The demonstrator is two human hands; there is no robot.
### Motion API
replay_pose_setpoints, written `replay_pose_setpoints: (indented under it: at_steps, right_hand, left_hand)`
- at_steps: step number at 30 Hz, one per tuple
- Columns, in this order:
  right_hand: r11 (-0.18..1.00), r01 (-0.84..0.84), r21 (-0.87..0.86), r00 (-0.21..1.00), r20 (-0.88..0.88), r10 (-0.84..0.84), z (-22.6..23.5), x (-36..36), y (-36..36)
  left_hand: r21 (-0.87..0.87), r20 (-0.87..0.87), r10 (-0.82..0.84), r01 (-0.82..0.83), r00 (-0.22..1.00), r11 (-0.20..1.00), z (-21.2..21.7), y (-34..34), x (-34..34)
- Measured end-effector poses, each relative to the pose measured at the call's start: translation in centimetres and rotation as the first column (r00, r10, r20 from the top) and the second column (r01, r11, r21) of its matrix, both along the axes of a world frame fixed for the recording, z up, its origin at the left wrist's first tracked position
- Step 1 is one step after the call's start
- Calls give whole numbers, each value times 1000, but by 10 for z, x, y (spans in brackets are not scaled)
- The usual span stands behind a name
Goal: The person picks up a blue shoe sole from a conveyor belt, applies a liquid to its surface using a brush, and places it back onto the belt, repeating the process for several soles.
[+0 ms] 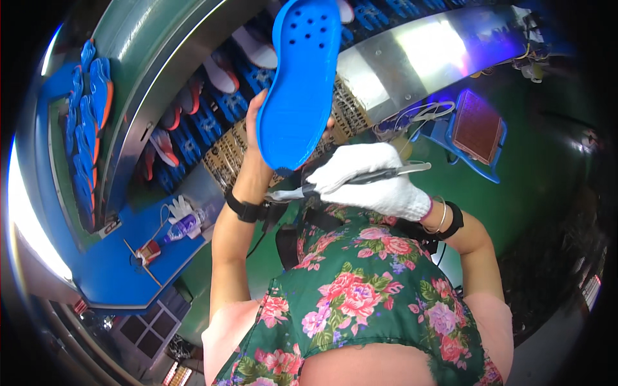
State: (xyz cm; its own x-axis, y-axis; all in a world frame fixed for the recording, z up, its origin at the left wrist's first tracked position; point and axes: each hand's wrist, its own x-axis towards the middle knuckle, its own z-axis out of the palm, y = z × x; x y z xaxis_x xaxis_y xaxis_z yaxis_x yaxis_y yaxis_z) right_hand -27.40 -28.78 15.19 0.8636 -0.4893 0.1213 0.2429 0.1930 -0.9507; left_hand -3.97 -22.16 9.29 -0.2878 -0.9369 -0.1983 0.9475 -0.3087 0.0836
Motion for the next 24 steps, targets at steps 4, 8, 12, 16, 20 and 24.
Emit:
replay_pose_setpoints:
  at_steps: [4,8,12,16,20,24]
  right_hand:
    - [930,196,-312,978,-2,-207,9,7,-41]
    - [543,414,-731,884,180,-431,7,22,-106]
    - [224,394,-891,894,315,-319,17,27,-113]
    - [391,210,-896,977,175,-123,10,21,-23]
    - [626,207,-752,974,216,-63,26,20,-24]
    - [447,317,-837,940,216,-262,31,37,-65]
  left_hand:
    - [201,102,111,-129,989,971,19,17,-17]
    - [80,116,83,-92,990,993,15,17,-34]
    - [149,64,101,-109,993,983,19,19,-40]
    - [315,-11,259,-243,966,918,12,31,-21]
    - [180,26,245,-246,969,952,10,50,-14]
    - [54,33,189,-191,981,980,17,40,-19]
